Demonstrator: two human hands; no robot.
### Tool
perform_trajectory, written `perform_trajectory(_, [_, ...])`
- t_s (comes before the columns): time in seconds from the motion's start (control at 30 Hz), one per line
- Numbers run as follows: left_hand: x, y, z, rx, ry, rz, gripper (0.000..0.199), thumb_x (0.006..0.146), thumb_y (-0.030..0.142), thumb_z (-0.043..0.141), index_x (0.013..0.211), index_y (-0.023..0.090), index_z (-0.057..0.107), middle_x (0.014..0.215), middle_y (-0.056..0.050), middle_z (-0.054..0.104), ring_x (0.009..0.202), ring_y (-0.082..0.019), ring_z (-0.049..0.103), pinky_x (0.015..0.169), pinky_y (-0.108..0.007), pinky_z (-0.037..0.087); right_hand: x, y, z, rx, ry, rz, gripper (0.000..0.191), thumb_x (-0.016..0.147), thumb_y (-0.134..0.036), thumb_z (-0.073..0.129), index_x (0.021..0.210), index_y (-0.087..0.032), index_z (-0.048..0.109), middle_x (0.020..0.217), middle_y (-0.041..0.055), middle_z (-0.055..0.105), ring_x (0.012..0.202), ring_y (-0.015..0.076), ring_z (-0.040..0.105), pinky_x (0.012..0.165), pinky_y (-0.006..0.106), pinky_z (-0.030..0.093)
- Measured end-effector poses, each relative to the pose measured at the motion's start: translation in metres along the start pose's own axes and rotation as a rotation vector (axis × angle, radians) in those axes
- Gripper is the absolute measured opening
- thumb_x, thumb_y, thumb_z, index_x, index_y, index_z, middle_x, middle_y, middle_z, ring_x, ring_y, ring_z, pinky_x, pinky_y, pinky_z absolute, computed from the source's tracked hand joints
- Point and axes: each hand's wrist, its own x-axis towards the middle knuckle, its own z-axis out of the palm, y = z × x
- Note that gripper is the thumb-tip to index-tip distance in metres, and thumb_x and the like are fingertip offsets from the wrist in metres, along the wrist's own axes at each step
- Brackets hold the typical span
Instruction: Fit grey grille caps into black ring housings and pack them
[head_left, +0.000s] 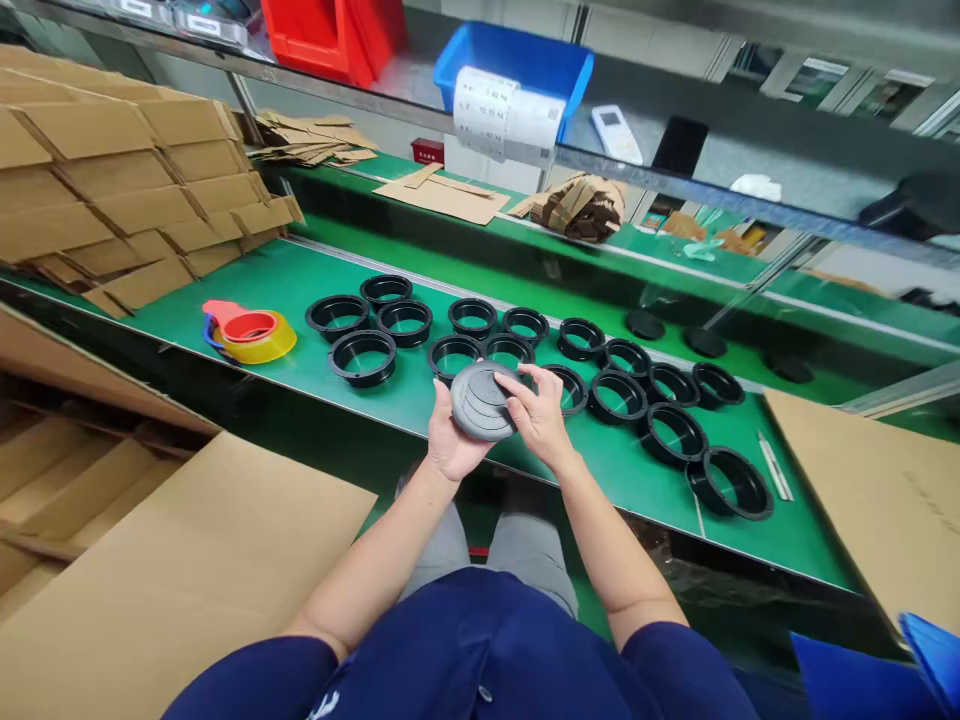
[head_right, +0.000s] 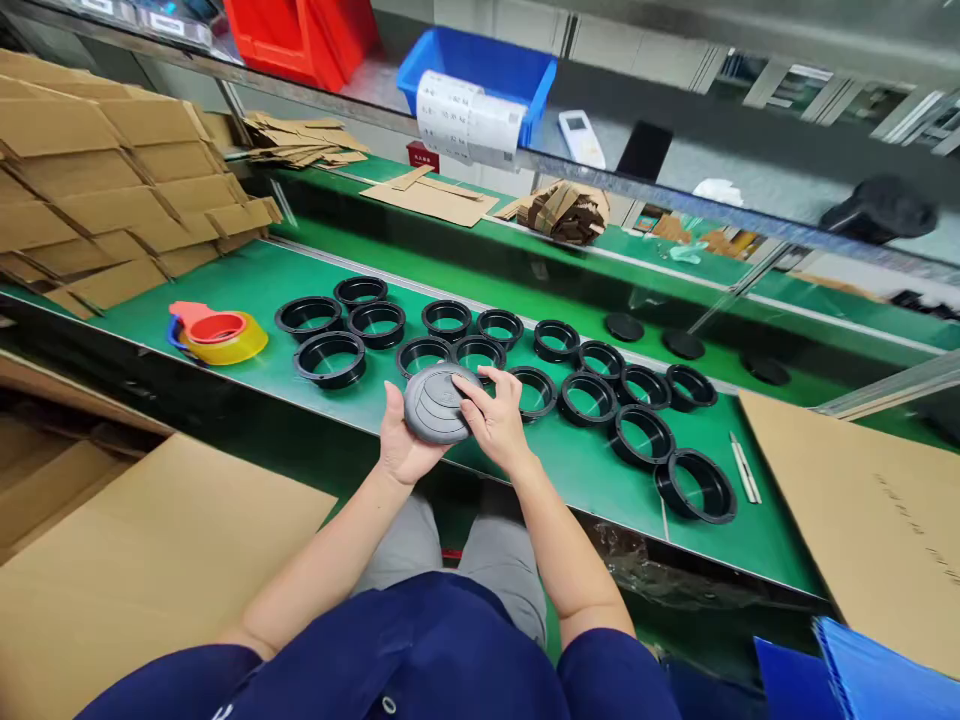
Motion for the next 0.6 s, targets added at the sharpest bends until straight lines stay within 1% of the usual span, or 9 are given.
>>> perform_trajectory(0.1, [0.013,-0.008,0.002,0.036,0.058,-0.037,0.071,0.089,0.077,0.054,0.138,0.027,0.059,0.145,-0.006,0.059,0.146,-0.032,0.042,0.115,-0.053,0.044,-0.002,0.020,-0.001,0.039,-0.018,0.029,0.045,0.109,-0.051,0.034,0.136,-0.035,0.066,0.143,0.0081,0.044,0.132,0.0313,0.036,0.116,0.054,0.035])
perform_trajectory(0.23, [0.032,-0.022,0.011,0.008,0.113,-0.073,0.058,0.094,0.067,0.056,0.136,0.027,0.062,0.139,-0.004,0.064,0.144,-0.029,0.044,0.117,-0.050,0.042,-0.004,0.036,-0.008,0.050,-0.008,0.048,0.055,0.110,-0.057,0.026,0.138,-0.030,0.065,0.142,0.0103,0.046,0.135,0.0305,0.036,0.119,0.053,0.033])
perform_trajectory(0.3, [0.039,-0.029,0.016,-0.011,0.110,-0.087,0.054,0.096,0.060,0.058,0.138,0.026,0.061,0.137,-0.003,0.065,0.143,-0.029,0.046,0.119,-0.049,0.040,-0.004,0.041,-0.014,0.040,-0.013,0.074,0.060,0.109,-0.060,0.022,0.133,-0.027,0.068,0.142,0.0105,0.047,0.136,0.0298,0.037,0.119,0.052,0.033])
perform_trajectory(0.4, [0.047,-0.041,0.022,-0.017,0.084,-0.102,0.056,0.095,0.053,0.062,0.143,0.025,0.057,0.138,-0.006,0.066,0.142,-0.030,0.048,0.120,-0.050,0.038,-0.004,0.047,-0.026,0.056,-0.040,0.135,0.067,0.109,-0.062,0.018,0.117,-0.026,0.074,0.143,0.0092,0.048,0.140,0.0295,0.035,0.121,0.051,0.032])
perform_trajectory(0.5, [0.051,-0.053,0.024,-0.036,0.087,-0.123,0.057,0.096,0.054,0.060,0.144,0.023,0.056,0.136,-0.008,0.066,0.139,-0.029,0.052,0.121,-0.050,0.036,-0.003,0.053,-0.036,0.126,-0.050,0.174,0.067,0.108,-0.065,0.023,0.107,-0.024,0.076,0.144,0.0093,0.049,0.141,0.0305,0.033,0.122,0.053,0.029])
perform_trajectory(0.6, [0.051,-0.059,0.023,-0.054,0.100,-0.129,0.061,0.097,0.062,0.054,0.145,0.024,0.055,0.138,-0.009,0.065,0.134,-0.029,0.056,0.119,-0.052,0.038,-0.005,0.059,-0.043,0.271,-0.035,0.236,0.064,0.108,-0.064,0.027,0.109,-0.024,0.076,0.147,0.0088,0.048,0.142,0.0295,0.036,0.123,0.051,0.031])
